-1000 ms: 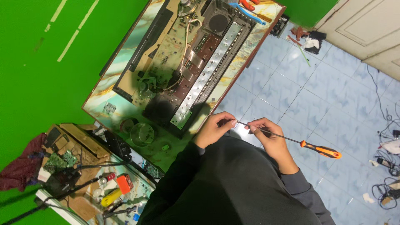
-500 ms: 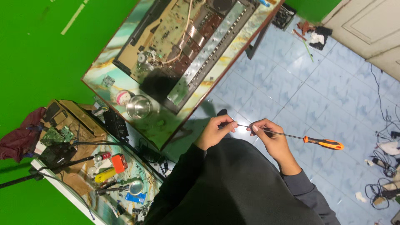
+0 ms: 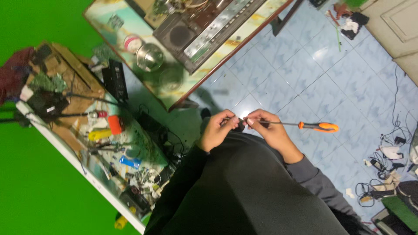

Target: The person works on a disassembled electronic device on a table, using pliers to cut a yellow sponge and a screwdriver to manipulate internal components. They also handle a small metal bowl containing screws and a thin metal rod, placing items into the bowl and adjusting the device's interior.

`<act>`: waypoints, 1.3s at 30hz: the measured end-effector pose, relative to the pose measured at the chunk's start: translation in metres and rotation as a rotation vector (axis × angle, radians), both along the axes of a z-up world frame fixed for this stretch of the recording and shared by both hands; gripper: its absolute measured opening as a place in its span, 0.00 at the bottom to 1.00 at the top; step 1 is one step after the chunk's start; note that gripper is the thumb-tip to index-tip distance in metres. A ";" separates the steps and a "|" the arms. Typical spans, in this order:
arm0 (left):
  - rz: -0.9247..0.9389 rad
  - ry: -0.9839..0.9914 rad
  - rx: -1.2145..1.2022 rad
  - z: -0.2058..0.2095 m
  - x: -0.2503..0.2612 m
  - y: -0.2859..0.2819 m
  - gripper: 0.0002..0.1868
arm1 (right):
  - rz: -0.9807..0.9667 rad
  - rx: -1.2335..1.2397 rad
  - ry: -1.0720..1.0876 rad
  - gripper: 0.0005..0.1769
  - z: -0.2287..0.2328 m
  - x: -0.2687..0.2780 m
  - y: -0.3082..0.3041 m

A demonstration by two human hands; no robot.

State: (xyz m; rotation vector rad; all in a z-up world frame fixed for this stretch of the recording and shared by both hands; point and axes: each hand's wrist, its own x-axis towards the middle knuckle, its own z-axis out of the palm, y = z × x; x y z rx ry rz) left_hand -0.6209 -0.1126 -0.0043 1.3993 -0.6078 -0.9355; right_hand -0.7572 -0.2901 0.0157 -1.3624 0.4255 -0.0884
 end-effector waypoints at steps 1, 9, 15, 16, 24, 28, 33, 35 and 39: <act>0.042 0.019 -0.016 -0.001 0.000 0.008 0.10 | 0.015 0.015 0.002 0.08 0.001 0.005 0.004; 0.324 0.072 -0.068 -0.006 0.034 0.093 0.09 | 0.071 0.283 -0.072 0.07 -0.006 0.069 0.054; 0.475 0.174 -0.122 -0.002 0.087 0.174 0.09 | 0.034 0.544 -0.022 0.11 -0.006 0.128 0.119; 0.496 0.147 -0.119 0.001 0.097 0.187 0.11 | 0.061 0.574 -0.053 0.13 -0.006 0.139 0.133; 0.539 -0.006 -0.019 0.042 0.186 0.253 0.16 | -0.261 0.950 -0.250 0.22 -0.024 0.200 0.194; 0.590 0.101 -0.220 0.043 0.205 0.253 0.17 | -0.320 0.790 -0.218 0.26 -0.017 0.219 0.203; 0.666 0.168 -0.277 0.027 0.223 0.242 0.17 | -0.466 0.425 -0.179 0.16 -0.023 0.256 0.198; 0.689 0.163 -0.349 0.018 0.226 0.231 0.17 | -0.431 0.505 -0.168 0.14 -0.027 0.262 0.185; 0.624 0.135 -0.375 0.015 0.240 0.218 0.13 | -0.342 0.492 -0.095 0.10 -0.024 0.284 0.174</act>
